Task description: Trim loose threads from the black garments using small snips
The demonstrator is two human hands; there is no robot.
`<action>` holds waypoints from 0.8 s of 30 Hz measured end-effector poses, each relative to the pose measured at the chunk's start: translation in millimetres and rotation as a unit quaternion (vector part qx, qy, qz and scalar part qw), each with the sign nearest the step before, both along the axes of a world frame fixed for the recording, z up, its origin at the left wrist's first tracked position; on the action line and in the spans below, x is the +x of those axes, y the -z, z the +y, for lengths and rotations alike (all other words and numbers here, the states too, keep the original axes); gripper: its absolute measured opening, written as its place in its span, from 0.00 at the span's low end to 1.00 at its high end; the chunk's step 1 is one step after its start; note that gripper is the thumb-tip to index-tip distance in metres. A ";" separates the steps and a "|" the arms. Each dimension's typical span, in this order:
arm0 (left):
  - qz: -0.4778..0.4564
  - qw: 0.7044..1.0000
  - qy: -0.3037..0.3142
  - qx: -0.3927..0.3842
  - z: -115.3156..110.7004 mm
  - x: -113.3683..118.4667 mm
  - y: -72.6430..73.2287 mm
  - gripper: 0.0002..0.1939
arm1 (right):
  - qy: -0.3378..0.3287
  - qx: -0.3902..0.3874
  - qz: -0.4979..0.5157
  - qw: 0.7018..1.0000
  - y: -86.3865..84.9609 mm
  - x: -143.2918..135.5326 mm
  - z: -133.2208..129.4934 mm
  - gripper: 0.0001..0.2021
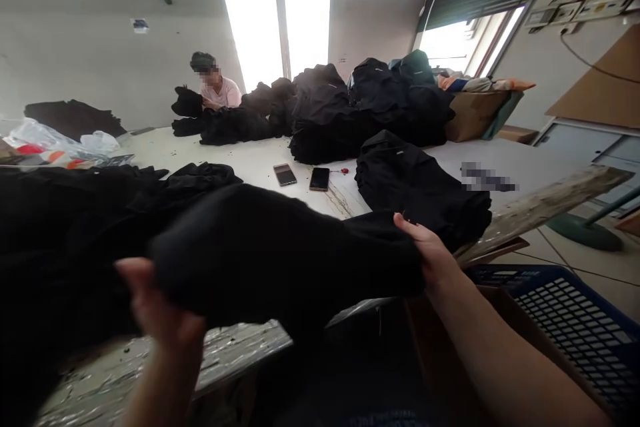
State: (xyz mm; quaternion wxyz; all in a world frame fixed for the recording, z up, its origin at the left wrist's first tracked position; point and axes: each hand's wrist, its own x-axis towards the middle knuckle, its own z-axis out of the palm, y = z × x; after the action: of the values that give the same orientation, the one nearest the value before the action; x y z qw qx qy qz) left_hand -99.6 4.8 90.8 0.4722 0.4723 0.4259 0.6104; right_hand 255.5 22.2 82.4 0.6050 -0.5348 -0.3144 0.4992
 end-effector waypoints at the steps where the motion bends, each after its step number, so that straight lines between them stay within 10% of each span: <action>1: -0.035 0.998 0.031 -0.047 1.4 1.3 14.8 0.37 | 0.015 0.004 -0.046 0.999 7.2 3.4 7.2 0.15; 5: -0.212 0.896 0.202 -0.334 -11.8 5.0 68.5 0.29 | 0.047 -0.015 -0.159 0.986 47.0 14.7 28.0 0.13; 8: -0.108 0.901 0.160 -0.388 -32.1 -11.1 83.4 0.28 | 0.026 -0.038 -0.247 0.968 70.9 20.6 24.5 0.13; 15: 0.337 0.904 -0.018 -0.262 -5.6 -40.7 75.7 0.27 | -0.040 -0.035 -0.419 0.906 79.6 11.6 14.8 0.11; 21: 0.326 0.906 0.146 -0.229 28.4 7.8 65.9 0.17 | -0.095 -0.007 -0.427 0.899 58.1 -0.5 14.8 0.12; 24: 0.146 0.956 0.175 -0.187 28.3 2.6 36.6 0.13 | -0.127 0.010 -0.300 0.945 22.3 7.9 3.3 0.15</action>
State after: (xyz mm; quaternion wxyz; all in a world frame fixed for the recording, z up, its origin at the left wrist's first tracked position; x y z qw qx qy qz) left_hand -97.0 33.1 54.2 0.5839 0.5270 0.5072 0.3522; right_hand 263.3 25.5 60.2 0.4199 -0.6094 -0.5515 0.3850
